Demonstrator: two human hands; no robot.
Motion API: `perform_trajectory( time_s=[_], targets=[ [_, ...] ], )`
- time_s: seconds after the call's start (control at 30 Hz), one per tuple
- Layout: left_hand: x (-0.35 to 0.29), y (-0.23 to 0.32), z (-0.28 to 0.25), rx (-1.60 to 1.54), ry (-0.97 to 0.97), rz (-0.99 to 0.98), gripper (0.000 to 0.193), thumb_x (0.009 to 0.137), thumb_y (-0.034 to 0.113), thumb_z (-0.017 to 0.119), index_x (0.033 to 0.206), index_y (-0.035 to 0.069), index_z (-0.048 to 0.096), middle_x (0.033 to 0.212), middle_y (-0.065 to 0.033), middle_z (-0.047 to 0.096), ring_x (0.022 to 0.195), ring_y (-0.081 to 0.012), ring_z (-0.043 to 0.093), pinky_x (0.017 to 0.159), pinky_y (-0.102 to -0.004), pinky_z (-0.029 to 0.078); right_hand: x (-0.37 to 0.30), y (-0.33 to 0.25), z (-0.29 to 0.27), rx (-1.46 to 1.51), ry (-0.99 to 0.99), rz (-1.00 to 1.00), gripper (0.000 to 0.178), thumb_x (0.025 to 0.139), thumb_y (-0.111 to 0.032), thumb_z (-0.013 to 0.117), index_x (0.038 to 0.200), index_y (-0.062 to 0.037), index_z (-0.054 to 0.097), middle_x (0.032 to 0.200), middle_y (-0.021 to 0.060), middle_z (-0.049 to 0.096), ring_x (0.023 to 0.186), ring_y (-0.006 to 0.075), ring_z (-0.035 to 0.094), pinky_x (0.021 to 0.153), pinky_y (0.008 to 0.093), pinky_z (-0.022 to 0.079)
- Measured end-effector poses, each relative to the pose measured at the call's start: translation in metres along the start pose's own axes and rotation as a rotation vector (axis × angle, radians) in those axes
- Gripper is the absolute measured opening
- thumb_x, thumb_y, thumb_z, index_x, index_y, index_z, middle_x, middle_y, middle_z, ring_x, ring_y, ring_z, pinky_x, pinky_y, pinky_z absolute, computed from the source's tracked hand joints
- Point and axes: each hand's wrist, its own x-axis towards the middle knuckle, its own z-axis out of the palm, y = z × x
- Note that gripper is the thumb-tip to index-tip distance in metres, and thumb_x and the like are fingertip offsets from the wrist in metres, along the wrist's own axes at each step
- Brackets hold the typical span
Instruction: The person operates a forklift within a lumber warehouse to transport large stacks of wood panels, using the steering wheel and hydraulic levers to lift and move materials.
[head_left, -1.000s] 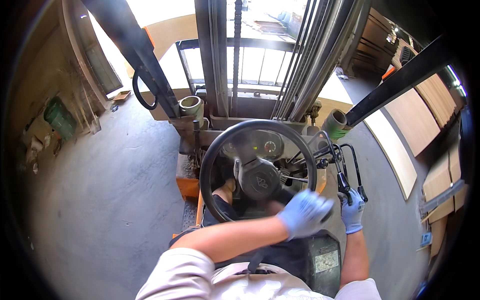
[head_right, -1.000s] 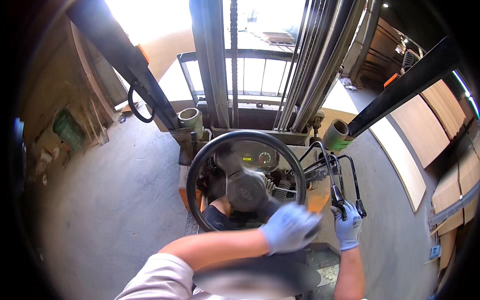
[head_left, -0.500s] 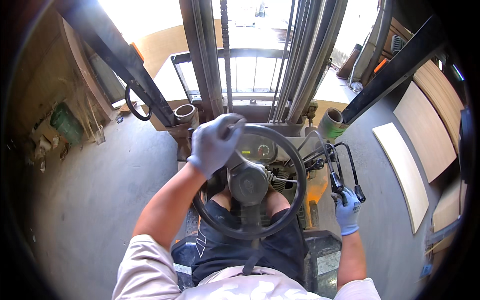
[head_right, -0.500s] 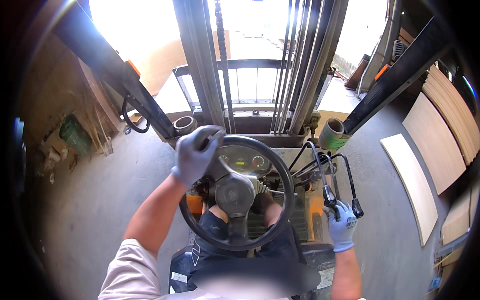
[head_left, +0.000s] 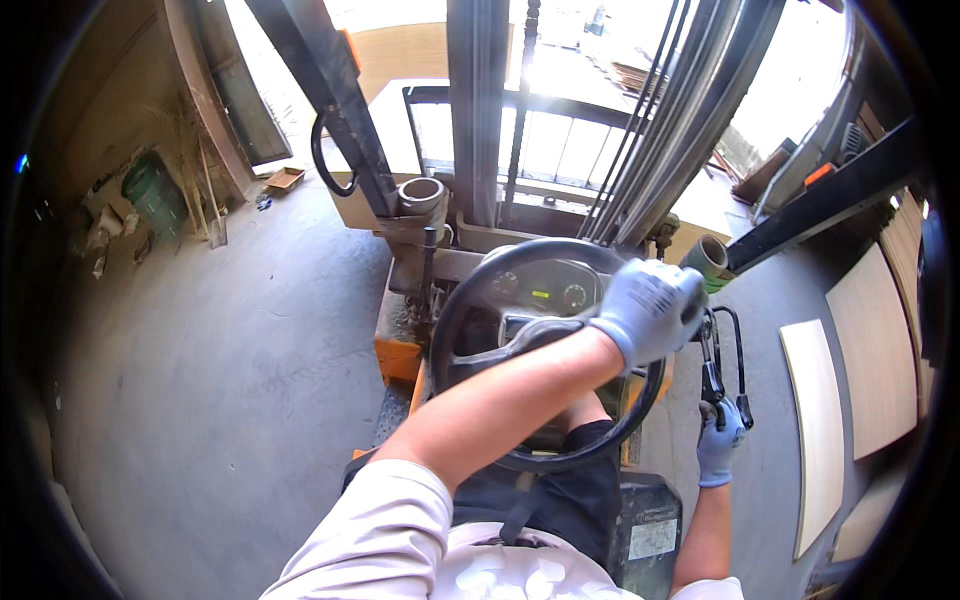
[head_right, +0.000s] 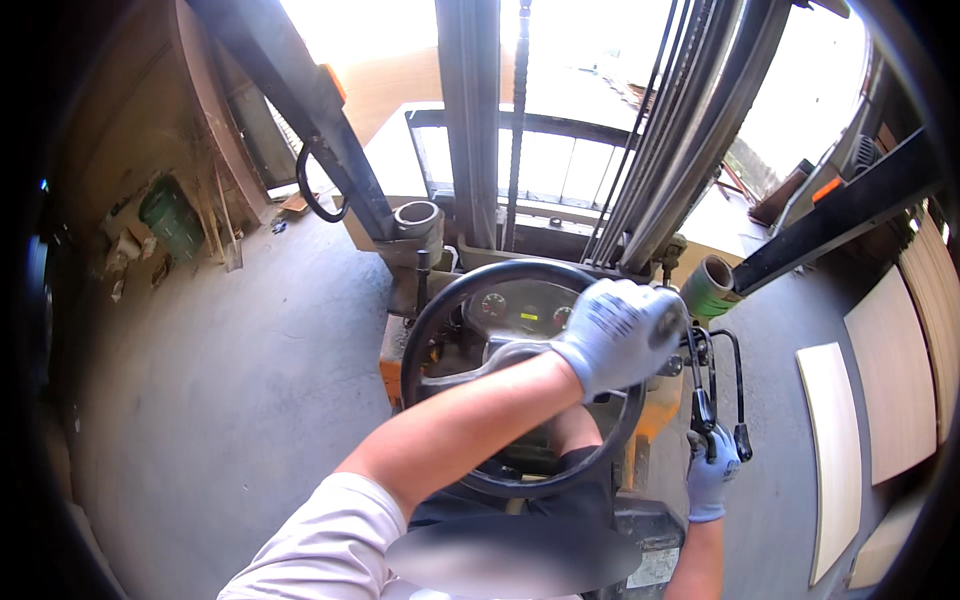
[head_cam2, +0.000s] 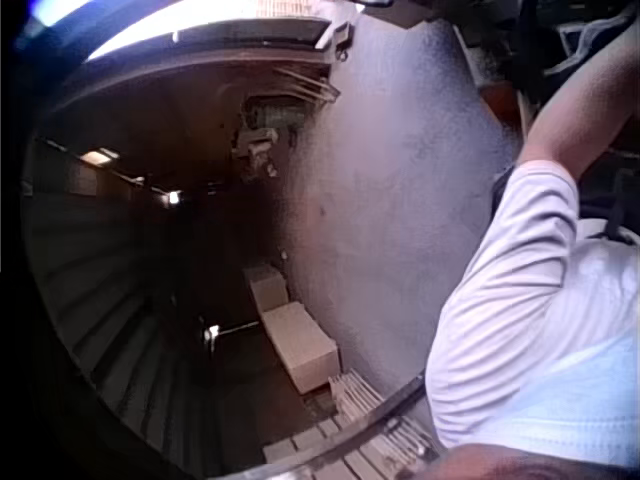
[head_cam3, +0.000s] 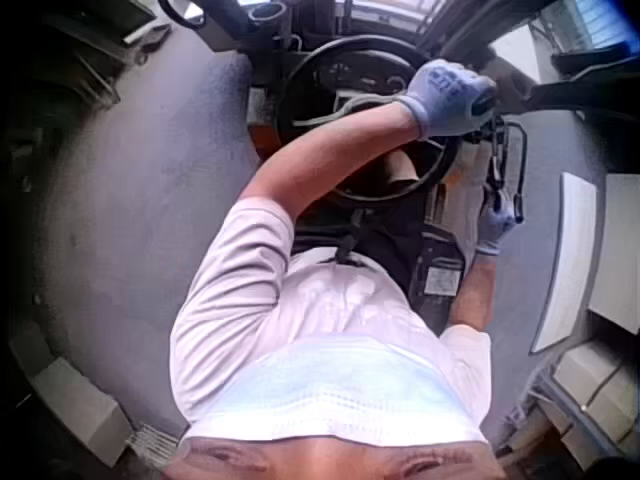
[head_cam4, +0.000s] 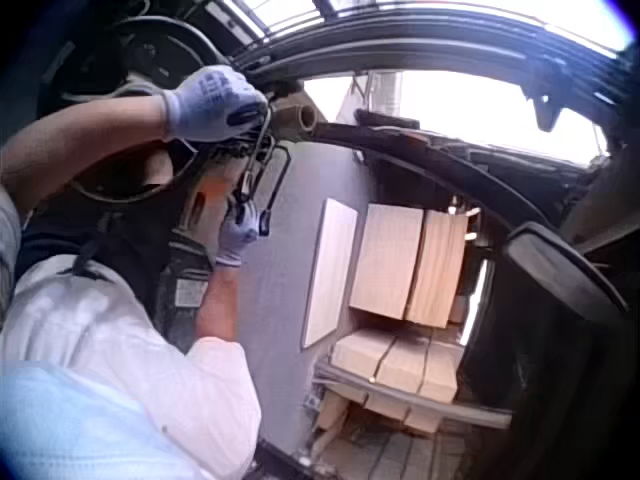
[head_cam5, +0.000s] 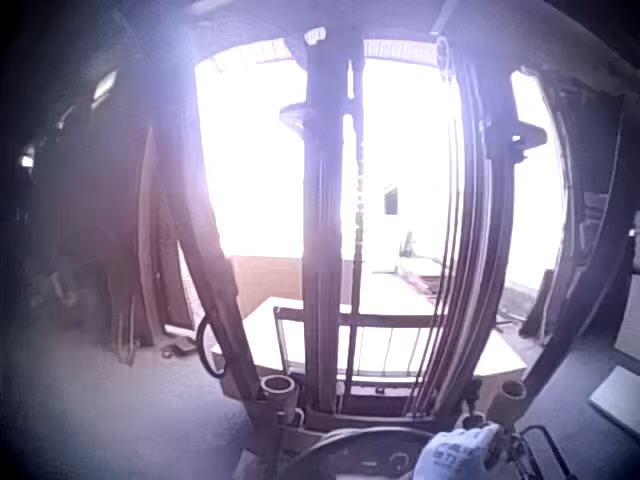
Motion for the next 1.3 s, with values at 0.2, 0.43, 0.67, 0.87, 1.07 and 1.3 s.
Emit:
perform_trajectory(
  time_s=[0.2,0.43,0.67,0.87,1.07,1.3],
  targets=[
    [-0.002,0.003,-0.008,-0.063,-0.157,0.096,0.021,0.087,0.03,0.067,0.096,0.012,0.064,0.081,-0.0079,0.066,0.079,-0.0282,0.067,0.073,-0.0402,0.048,0.035,-0.034,-0.006,-0.087,-0.074,-0.101,0.035,0.098,-0.032,0.063,0.104,0.0027,0.068,0.109,0.0213,0.069,0.105,0.0418,0.063,0.093,0.0467,0.048],
    [-0.026,0.007,-0.03,-0.154,-0.193,0.17,0.018,0.087,0.03,0.067,0.087,0.011,0.066,0.069,-0.008,0.064,0.071,-0.0288,0.066,0.067,-0.042,0.049,0.142,-0.063,0.01,0.031,0.142,-0.131,0.04,0.102,-0.034,0.055,0.114,0.0024,0.066,0.123,0.0236,0.065,0.121,0.0415,0.058,0.103,0.0469,0.045],
    [-0.048,0.021,-0.039,-0.161,-0.266,0.156,0.015,0.088,0.029,0.068,0.088,0.014,0.068,0.069,-0.0093,0.065,0.066,-0.029,0.066,0.064,-0.0419,0.05,0.153,-0.063,0.022,0.179,0.241,0.007,0.022,0.097,-0.017,0.064,0.11,0.0001,0.069,0.12,0.0192,0.067,0.114,0.0328,0.063,0.098,0.0394,0.049],
    [-0.042,0.023,-0.047,-0.178,-0.342,0.134,0.017,0.089,0.03,0.068,0.093,0.014,0.07,0.071,-0.0098,0.066,0.068,-0.0293,0.067,0.066,-0.0415,0.051,0.159,-0.07,0.016,0.122,0.22,-0.002,0.024,0.099,-0.02,0.061,0.109,0.0013,0.069,0.119,0.0182,0.068,0.111,0.0323,0.065,0.097,0.0402,0.05],
    [-0.033,0.018,-0.05,-0.169,-0.337,0.158,0.019,0.088,0.03,0.069,0.095,0.013,0.07,0.074,-0.009,0.068,0.069,-0.0284,0.068,0.066,-0.0412,0.052,0.124,-0.079,-0.005,0.067,0.022,-0.105,0.033,0.082,-0.016,0.074,0.111,-0.0014,0.068,0.119,0.0187,0.066,0.115,0.0391,0.061,0.101,0.0449,0.048],
    [-0.02,0.009,-0.055,-0.191,-0.331,0.178,0.018,0.088,0.03,0.069,0.094,0.013,0.069,0.072,-0.0072,0.067,0.066,-0.0279,0.065,0.064,-0.0401,0.049,0.107,-0.116,-0.044,-0.057,-0.398,-0.282,0.062,0.071,-0.035,0.086,0.121,-0.005,0.066,0.116,0.0181,0.067,0.113,0.0389,0.062,0.098,0.0459,0.05]
  ],
)
